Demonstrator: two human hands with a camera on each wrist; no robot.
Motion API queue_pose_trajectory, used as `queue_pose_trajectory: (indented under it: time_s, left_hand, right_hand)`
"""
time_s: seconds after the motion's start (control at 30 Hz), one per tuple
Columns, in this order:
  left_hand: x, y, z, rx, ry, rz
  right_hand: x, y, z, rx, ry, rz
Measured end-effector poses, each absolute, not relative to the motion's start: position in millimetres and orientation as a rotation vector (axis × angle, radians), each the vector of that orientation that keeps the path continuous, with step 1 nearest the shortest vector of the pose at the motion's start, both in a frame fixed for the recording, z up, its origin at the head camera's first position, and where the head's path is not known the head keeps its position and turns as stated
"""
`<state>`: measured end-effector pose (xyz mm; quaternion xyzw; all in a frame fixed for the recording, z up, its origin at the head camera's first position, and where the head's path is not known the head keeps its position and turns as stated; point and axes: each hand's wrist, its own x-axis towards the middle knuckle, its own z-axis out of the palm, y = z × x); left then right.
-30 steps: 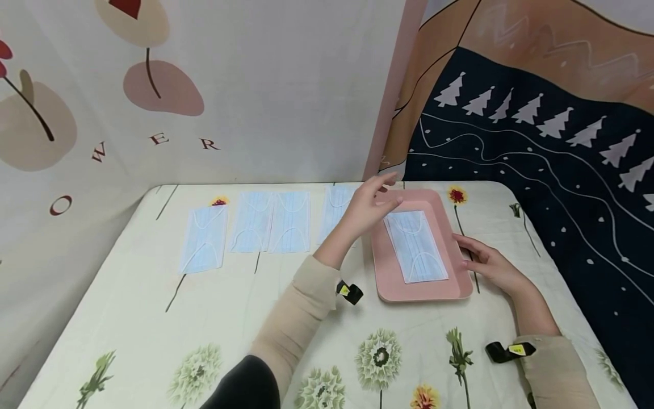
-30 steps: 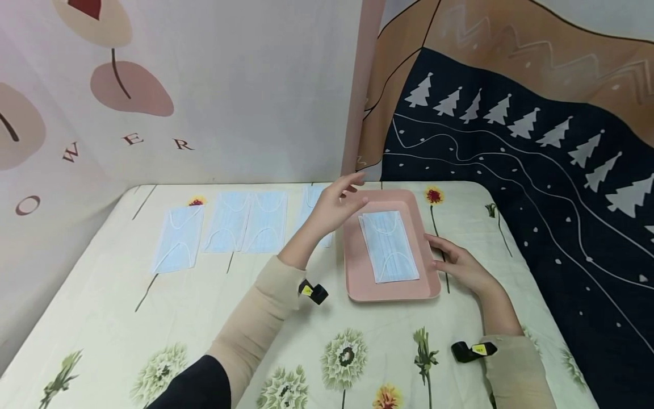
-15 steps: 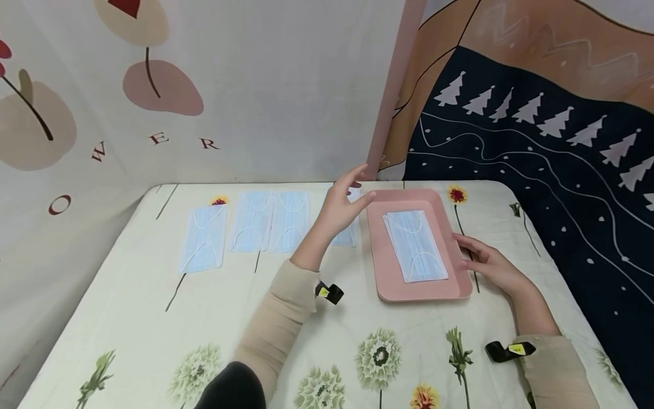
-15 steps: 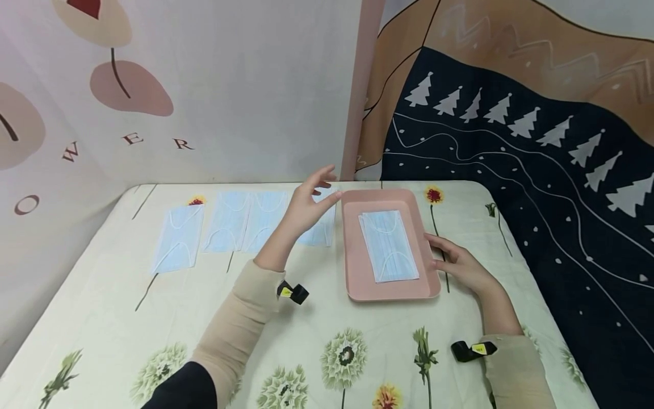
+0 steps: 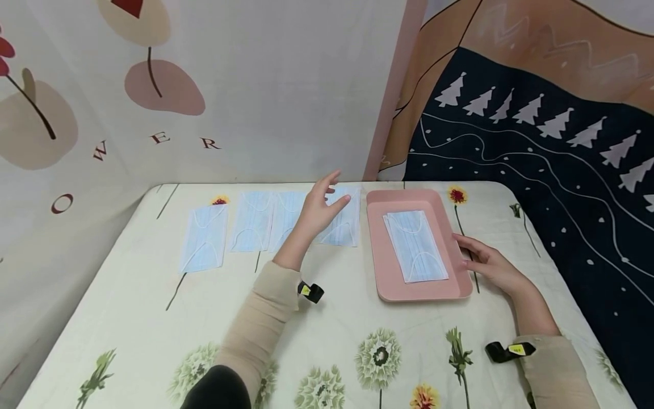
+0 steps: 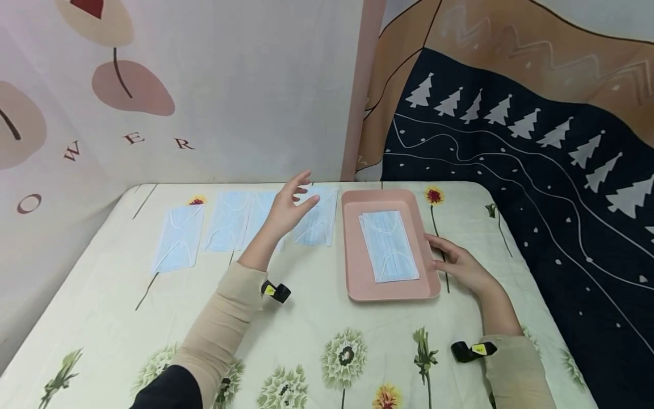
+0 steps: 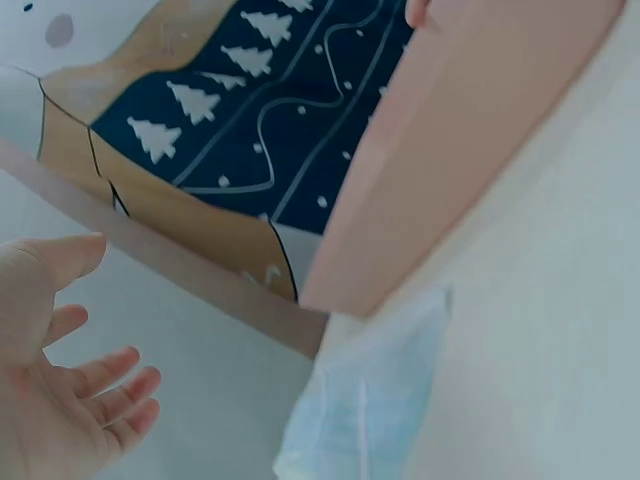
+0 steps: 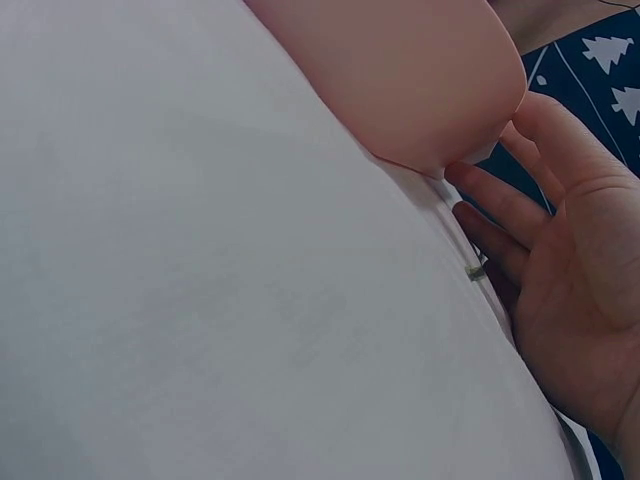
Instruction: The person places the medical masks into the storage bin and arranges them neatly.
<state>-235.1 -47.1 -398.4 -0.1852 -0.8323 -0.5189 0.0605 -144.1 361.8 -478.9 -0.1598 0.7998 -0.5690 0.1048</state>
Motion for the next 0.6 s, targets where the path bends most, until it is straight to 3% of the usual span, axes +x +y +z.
queue_pose_trajectory:
  time_s: [0.6]
  left_hand:
    - [-246, -63, -442, -0.317, -2.761, -1.536]
  right_hand:
    - [-141, 358, -474, -0.461, 2.355, -1.676]
